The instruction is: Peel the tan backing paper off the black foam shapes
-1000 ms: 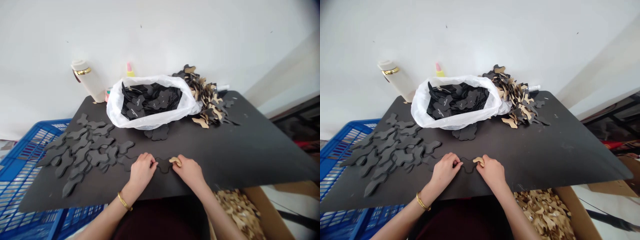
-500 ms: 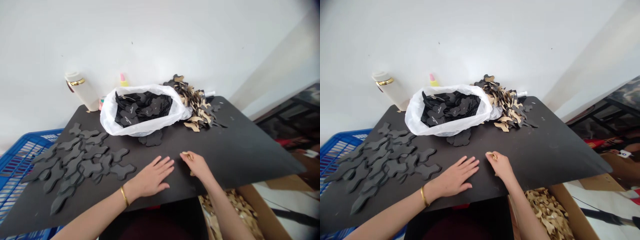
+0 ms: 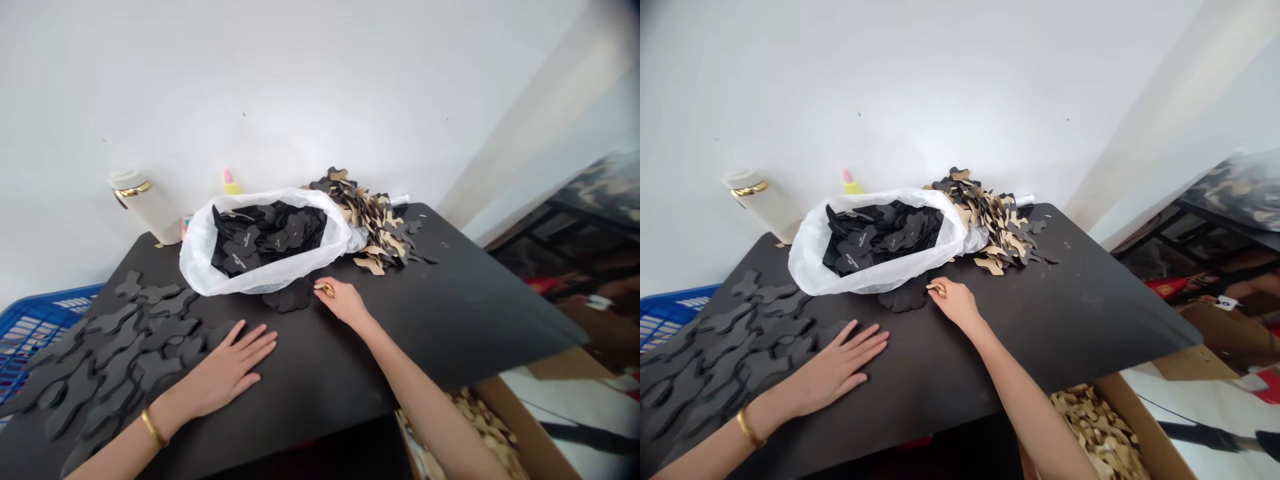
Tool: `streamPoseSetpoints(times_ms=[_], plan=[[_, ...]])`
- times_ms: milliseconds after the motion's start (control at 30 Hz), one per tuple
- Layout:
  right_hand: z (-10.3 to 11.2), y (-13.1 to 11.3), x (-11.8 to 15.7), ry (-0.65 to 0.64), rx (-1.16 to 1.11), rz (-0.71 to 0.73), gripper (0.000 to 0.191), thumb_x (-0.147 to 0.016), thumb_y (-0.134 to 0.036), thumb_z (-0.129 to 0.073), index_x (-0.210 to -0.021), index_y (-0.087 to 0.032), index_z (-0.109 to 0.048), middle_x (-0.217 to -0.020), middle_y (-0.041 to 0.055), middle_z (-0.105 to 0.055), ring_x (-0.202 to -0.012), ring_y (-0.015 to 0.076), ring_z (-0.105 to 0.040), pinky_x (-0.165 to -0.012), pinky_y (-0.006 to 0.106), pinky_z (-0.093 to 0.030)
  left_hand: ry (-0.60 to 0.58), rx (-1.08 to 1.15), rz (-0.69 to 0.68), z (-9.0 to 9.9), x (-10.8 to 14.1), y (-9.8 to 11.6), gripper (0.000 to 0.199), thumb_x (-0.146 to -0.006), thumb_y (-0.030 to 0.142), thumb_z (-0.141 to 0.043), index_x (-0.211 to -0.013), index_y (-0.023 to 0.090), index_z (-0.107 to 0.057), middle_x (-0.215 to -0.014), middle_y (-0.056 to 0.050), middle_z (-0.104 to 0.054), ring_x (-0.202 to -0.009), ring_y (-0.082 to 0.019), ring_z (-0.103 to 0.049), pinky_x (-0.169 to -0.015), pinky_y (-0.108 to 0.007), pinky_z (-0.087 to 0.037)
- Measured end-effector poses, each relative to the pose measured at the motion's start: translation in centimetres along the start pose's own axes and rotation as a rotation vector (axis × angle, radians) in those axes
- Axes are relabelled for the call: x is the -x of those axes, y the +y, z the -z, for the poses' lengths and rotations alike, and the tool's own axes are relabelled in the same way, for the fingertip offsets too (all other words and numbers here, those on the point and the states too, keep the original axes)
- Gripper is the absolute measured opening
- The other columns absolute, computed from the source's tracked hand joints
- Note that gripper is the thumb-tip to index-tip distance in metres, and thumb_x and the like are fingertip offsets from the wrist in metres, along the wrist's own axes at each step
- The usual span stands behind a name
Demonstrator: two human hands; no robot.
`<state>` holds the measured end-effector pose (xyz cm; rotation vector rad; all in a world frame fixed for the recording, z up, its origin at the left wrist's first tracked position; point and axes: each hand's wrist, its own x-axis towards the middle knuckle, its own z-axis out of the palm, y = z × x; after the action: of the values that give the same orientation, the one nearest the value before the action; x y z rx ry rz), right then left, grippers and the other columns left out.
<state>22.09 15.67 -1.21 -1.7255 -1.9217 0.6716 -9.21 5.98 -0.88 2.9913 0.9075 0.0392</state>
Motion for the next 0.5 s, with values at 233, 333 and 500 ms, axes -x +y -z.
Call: streamPoseSetpoints(times_ms=[233,333,500], plan=[[1.2,1.3,-0.3,0.073,0.010,-0.123,0.027,-0.084,-0.048,-0.062,-0.107,-0.035,-0.069,-0.087,-0.0034,-0.073,-0.079,0.0172,-0.068,-0.070,0.025,-0.049,0.252,-0.031,0.216,-0.4,-4.2,-0.6,0.051,-0.099,0.034,-0.045,-0.147,0.017,-0.041,-0.154,-0.012,-0.041,-0.141,-0.027,-0.038,-0.114,-0.046,-0.036],[3.3,3.8,0.0,0.189,0.160,-0.333,0.031,-0.091,-0.047,-0.050,-0.114,-0.033,-0.067,-0.095,0.0017,-0.073,-0.086,0.0203,-0.069,-0.074,0.028,-0.049,0.330,-0.014,0.309,-0.5,-10.0,0.6,0.045,-0.098,0.034,-0.046,-0.137,0.013,-0.053,-0.146,-0.016,-0.050,-0.132,-0.031,-0.048,-0.107,-0.048,-0.043],[7.2,8.1,-1.3,0.260,0.264,-0.536,0.044,-0.094,-0.046,-0.044,-0.126,-0.019,-0.060,-0.106,0.0177,-0.070,-0.098,0.0302,-0.066,-0.082,0.040,-0.048,0.400,-0.039,0.538,-1.3,-15.9,1.5,0.048,-0.091,0.031,-0.054,-0.132,0.007,-0.054,-0.131,-0.024,-0.059,-0.122,-0.041,-0.051,-0.097,-0.058,-0.046]])
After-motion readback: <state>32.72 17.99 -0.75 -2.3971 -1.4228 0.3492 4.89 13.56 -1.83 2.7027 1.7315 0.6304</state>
